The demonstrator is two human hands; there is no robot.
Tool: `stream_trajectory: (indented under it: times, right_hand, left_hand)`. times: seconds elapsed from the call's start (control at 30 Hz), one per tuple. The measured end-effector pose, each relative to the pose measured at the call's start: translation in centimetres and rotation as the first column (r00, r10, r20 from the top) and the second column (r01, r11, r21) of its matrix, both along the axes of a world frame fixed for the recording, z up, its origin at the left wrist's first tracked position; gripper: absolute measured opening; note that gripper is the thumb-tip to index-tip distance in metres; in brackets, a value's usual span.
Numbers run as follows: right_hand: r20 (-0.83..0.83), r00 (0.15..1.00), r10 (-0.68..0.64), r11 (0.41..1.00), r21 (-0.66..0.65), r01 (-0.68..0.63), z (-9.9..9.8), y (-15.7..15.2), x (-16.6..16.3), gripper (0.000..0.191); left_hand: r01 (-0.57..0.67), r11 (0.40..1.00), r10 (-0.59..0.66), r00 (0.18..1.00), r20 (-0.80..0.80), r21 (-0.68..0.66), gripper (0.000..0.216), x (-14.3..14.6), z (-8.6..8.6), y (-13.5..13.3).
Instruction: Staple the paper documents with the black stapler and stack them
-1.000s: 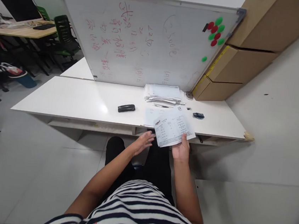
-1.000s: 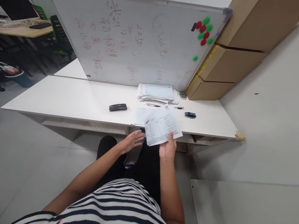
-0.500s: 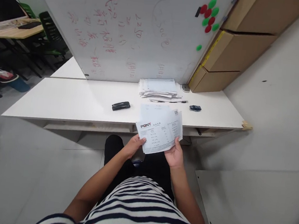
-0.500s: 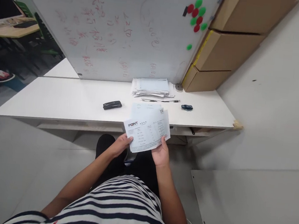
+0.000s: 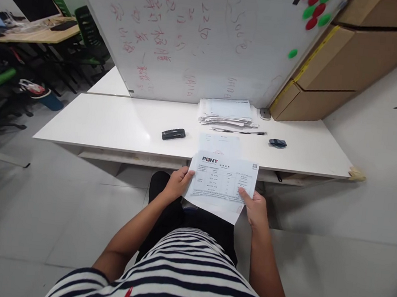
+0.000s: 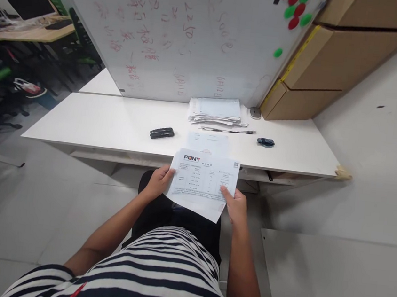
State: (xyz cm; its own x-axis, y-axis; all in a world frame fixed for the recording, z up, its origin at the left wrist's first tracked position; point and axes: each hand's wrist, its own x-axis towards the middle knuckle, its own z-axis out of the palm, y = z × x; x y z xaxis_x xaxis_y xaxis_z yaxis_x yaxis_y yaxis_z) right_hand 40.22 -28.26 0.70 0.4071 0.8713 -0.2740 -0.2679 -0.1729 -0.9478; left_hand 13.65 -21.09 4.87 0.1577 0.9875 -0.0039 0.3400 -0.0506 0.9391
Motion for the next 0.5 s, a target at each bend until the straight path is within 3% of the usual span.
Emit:
stream_trajectory:
  times: [0.2, 0.37, 0.5]
  right_hand:
    - [-0.093, 0.991, -0.101, 0.994, 0.039, 0.105, 0.6, -0.4, -0.1, 0.049]
    - [-0.189, 0.980, -0.061, 0.994, 0.074, 0.077, 0.3, -0.5, -0.3, 0.049]
    - [-0.218, 0.975, -0.051, 0.996, 0.067, 0.067, 0.2, -0.7, -0.8, 0.050]
  left_hand:
    - [0.219, 0.967, -0.195, 0.964, 0.181, -0.128, 0.036, -0.4, 1.3, -0.2]
    - [-0.008, 0.994, 0.034, 0.970, 0.242, -0.109, 0.031, -0.1, 1.0, 0.1]
    - [-0.008, 0.989, 0.061, 0.928, 0.367, -0.145, 0.031, 0.1, 0.8, 0.2]
